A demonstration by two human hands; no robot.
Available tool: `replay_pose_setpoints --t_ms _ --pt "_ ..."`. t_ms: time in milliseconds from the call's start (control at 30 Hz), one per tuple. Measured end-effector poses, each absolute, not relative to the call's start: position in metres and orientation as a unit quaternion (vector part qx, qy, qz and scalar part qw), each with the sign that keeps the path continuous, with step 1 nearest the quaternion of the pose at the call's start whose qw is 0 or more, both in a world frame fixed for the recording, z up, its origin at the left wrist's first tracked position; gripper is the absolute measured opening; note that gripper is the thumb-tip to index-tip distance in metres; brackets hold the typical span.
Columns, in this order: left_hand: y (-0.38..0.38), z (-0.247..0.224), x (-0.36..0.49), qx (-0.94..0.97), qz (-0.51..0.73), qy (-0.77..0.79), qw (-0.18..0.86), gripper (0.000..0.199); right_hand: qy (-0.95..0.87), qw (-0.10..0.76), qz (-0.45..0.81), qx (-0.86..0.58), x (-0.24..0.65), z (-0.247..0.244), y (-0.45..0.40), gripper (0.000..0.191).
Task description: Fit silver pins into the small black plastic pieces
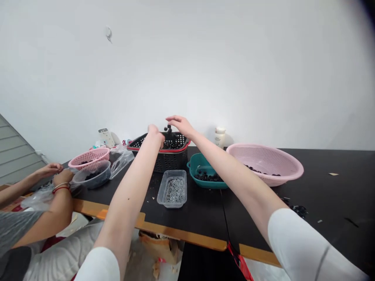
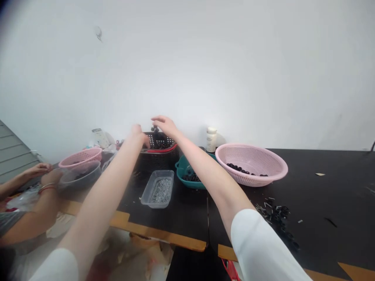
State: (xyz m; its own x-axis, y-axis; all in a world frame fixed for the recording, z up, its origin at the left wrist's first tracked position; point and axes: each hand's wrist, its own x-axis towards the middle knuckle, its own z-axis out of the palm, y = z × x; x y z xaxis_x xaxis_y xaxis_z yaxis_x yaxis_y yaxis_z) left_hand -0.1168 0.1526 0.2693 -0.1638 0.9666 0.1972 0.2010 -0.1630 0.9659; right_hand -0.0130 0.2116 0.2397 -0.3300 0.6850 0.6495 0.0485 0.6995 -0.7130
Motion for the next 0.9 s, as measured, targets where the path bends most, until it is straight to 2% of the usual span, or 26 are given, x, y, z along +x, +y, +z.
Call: replay_pose_setpoints --t_ms 67,167,300,467,533,600,700,800,900 --pt "0.161 0.253 -0.136 0.511 0.552 0.574 0.324 0.034 -0.748 0.53 0.301 -0.261 -0.004 0.233 0.226 0.018" --pt "0.153 0.219 -0.152 0.482 0.58 0.589 0.289 0.036 -0.743 0.524 0.302 -0.286 0.028 0.213 0.223 0.019" --pt "0.123 0.18 -0.135 0.556 0.563 0.557 0.252 0.044 -0.745 0.496 0.3 -0.328 0.086 0.19 0.183 0.022" --pt "0.095 0.148 -0.078 0.764 0.364 0.474 0.244 0.03 -0.774 0.416 0.289 -0.379 0.163 0.16 0.114 0.027" --pt "0.101 0.135 -0.057 0.815 0.267 0.468 0.213 0.021 -0.788 0.368 0.251 -0.424 0.194 0.144 0.093 0.03" --pt "0.119 0.122 -0.04 0.837 0.184 0.486 0.174 0.017 -0.765 0.359 0.246 -0.476 0.224 0.129 0.081 0.034" --pt "0.155 0.105 -0.019 0.838 0.072 0.526 0.128 0.026 -0.713 0.363 0.314 -0.511 0.266 0.11 0.074 0.043" --pt "0.186 0.095 -0.004 0.82 -0.013 0.564 0.092 0.031 -0.701 0.291 0.401 -0.513 0.3 0.097 0.075 0.049" --pt "0.203 0.089 0.003 0.804 -0.071 0.587 0.064 0.032 -0.694 0.246 0.376 -0.562 0.325 0.084 0.078 0.048"
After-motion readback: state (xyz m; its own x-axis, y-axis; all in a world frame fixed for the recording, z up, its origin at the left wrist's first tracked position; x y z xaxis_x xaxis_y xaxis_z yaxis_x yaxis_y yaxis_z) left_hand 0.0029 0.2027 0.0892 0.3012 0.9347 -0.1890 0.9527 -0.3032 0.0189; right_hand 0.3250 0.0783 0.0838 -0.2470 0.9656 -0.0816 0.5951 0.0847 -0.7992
